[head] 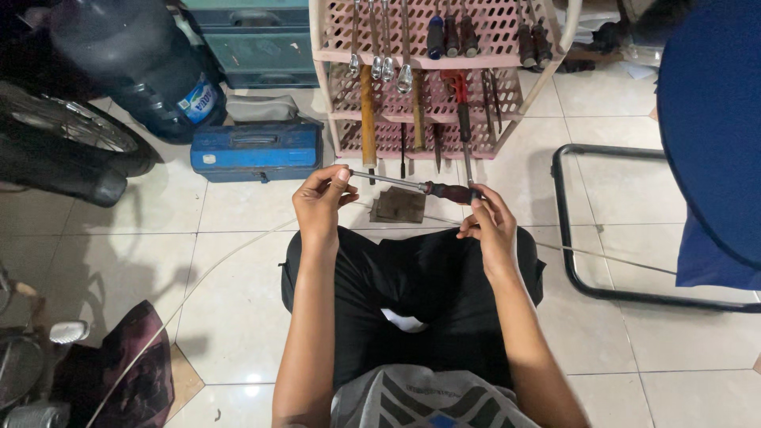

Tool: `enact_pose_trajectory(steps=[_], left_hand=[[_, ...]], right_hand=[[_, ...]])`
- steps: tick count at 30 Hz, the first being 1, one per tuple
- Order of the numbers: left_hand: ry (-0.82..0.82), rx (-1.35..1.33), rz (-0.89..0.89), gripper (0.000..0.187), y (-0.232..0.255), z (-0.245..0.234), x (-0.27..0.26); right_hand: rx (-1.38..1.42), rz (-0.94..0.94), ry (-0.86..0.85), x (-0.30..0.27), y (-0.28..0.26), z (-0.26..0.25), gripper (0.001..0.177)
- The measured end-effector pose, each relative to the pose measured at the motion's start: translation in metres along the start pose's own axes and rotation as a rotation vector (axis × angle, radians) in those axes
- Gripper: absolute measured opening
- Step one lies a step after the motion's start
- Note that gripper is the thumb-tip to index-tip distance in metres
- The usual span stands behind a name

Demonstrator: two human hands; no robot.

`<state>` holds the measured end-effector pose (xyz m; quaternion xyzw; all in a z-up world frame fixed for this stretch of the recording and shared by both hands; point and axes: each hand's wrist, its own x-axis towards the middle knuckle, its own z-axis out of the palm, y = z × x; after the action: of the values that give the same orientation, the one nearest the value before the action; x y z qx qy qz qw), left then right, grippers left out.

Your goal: The person sits on the floor and wipes several screwdrivers with a cloth, cleaning the handles and shafts before placing them back into a pink plastic tool rack.

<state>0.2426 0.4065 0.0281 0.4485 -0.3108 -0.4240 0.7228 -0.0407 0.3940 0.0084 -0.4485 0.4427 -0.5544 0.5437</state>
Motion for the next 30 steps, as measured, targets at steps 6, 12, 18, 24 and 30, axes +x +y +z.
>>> enact_pose_trajectory(steps=[6, 12, 18, 24, 30], left_hand=[[-0.013, 0.016, -0.05, 0.023, -0.008, 0.001, -0.001], [-0.047, 0.024, -0.132, 0.021, -0.025, 0.002, -0.004], [-0.056, -0.044, -0.158, 0.023, -0.035, -0.001, -0.008], [-0.069, -0.122, -0.11, 0.025, -0.031, -0.005, -0.007], [-0.033, -0.212, -0.077, 0.024, -0.027, 0.009, -0.002]], right_hand=[[0.023, -0.199, 0.004, 0.001, -0.02, -0.001, 0.039], [-0.094, -0.467, -0.047, 0.008, -0.051, -0.003, 0.035], [-0.125, -0.551, -0.094, 0.01, -0.054, -0.004, 0.035], [-0.097, -0.35, -0.002, 0.01, -0.029, -0.014, 0.036], [0.058, 0.046, 0.073, 0.014, 0.018, -0.02, 0.034]])
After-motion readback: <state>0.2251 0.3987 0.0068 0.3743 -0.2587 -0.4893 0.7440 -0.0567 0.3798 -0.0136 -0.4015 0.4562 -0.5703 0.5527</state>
